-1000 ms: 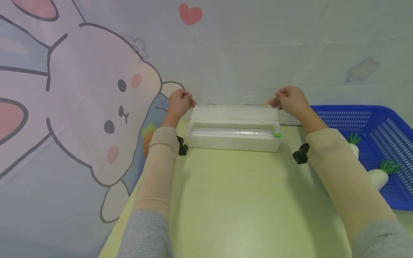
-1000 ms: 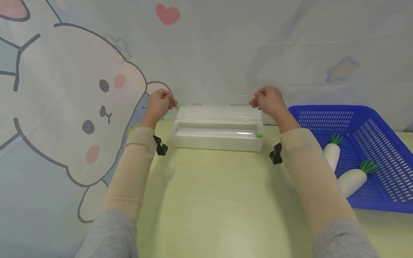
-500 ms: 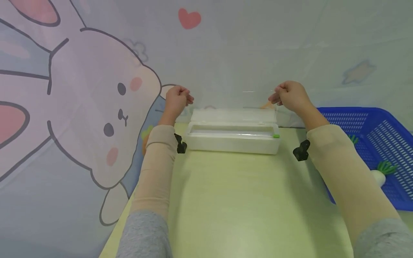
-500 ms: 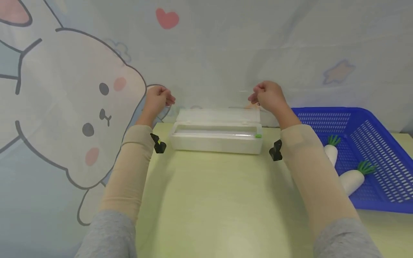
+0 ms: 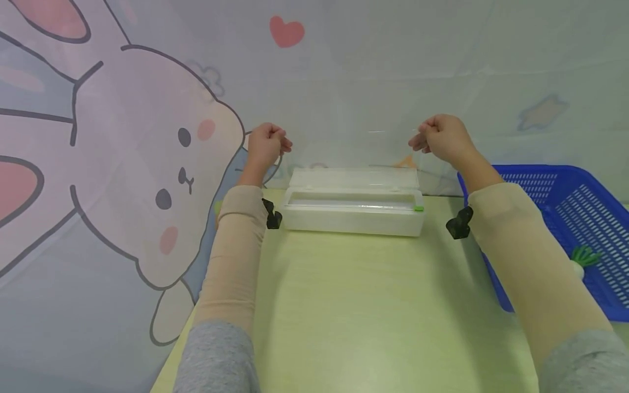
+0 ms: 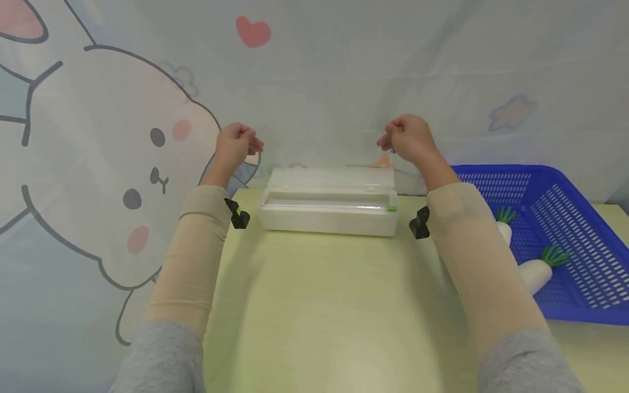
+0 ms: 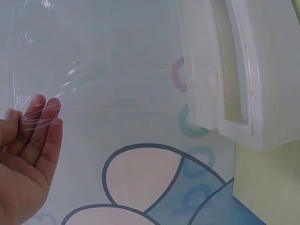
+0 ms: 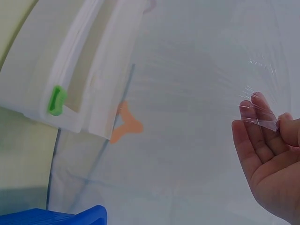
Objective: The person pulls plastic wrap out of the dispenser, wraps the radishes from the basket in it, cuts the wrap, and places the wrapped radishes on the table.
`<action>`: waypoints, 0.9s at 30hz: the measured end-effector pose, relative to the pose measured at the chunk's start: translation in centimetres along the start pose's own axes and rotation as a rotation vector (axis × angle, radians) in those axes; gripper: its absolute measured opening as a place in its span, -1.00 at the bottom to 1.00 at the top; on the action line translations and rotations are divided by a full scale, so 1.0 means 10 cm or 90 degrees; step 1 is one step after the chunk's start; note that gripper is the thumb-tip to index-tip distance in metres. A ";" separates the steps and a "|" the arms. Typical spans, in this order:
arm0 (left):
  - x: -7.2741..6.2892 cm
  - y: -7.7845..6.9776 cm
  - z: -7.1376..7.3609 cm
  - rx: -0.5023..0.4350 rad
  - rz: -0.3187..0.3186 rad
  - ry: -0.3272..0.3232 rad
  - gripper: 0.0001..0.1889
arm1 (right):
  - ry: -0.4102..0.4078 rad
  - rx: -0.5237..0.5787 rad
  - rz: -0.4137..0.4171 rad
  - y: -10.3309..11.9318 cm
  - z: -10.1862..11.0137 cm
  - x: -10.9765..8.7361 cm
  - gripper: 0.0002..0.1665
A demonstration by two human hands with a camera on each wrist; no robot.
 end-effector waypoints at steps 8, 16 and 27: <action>0.03 -0.09 0.04 -0.002 -0.022 -0.002 -0.81 | -0.004 -0.010 0.005 0.09 0.06 -0.02 -0.55; 0.07 -0.20 0.08 0.012 -0.020 -0.006 -0.82 | -0.011 -0.005 0.001 0.15 0.12 0.00 -0.53; 0.15 -0.24 0.12 0.002 -0.038 -0.018 -0.84 | -0.019 -0.014 -0.010 0.24 0.18 0.03 -0.52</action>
Point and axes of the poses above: each hand's wrist, its own x-axis towards the middle knuckle, its own z-axis out of the back of the hand, y = z × x, the point moved 6 cm from there along x, towards the middle knuckle, and after that the axes turned 14 degrees about -z, right-handed, at the moved point
